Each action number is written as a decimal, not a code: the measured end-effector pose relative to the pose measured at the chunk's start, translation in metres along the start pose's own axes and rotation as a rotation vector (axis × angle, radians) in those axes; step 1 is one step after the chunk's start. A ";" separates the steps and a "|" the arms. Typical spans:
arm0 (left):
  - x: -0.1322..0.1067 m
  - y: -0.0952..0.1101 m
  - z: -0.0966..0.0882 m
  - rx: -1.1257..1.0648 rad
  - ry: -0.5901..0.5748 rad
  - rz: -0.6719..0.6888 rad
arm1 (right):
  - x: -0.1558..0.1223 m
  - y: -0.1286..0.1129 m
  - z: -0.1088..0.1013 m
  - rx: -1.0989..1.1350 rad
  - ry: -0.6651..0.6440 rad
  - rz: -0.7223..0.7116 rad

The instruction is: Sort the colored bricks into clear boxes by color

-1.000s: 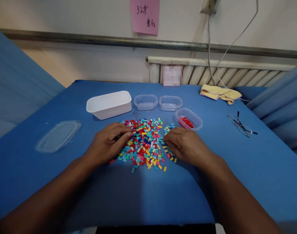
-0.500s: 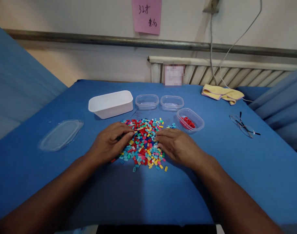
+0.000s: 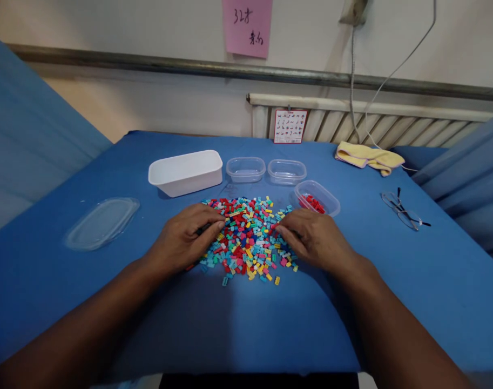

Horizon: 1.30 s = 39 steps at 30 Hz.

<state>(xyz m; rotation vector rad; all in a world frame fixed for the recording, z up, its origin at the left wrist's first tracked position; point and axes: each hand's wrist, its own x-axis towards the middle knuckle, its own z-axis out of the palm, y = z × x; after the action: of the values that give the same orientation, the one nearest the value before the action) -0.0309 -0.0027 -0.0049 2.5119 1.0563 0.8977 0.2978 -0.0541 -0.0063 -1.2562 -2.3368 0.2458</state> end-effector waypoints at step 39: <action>-0.001 0.011 0.003 0.095 -0.253 0.290 | 0.015 0.000 0.020 -0.152 -0.068 0.256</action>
<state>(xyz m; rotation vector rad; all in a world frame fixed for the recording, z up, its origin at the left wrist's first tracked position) -0.0233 -0.0108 -0.0025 2.8144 0.6836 0.5849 0.2805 -0.0405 -0.0188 -1.6475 -2.2836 0.1997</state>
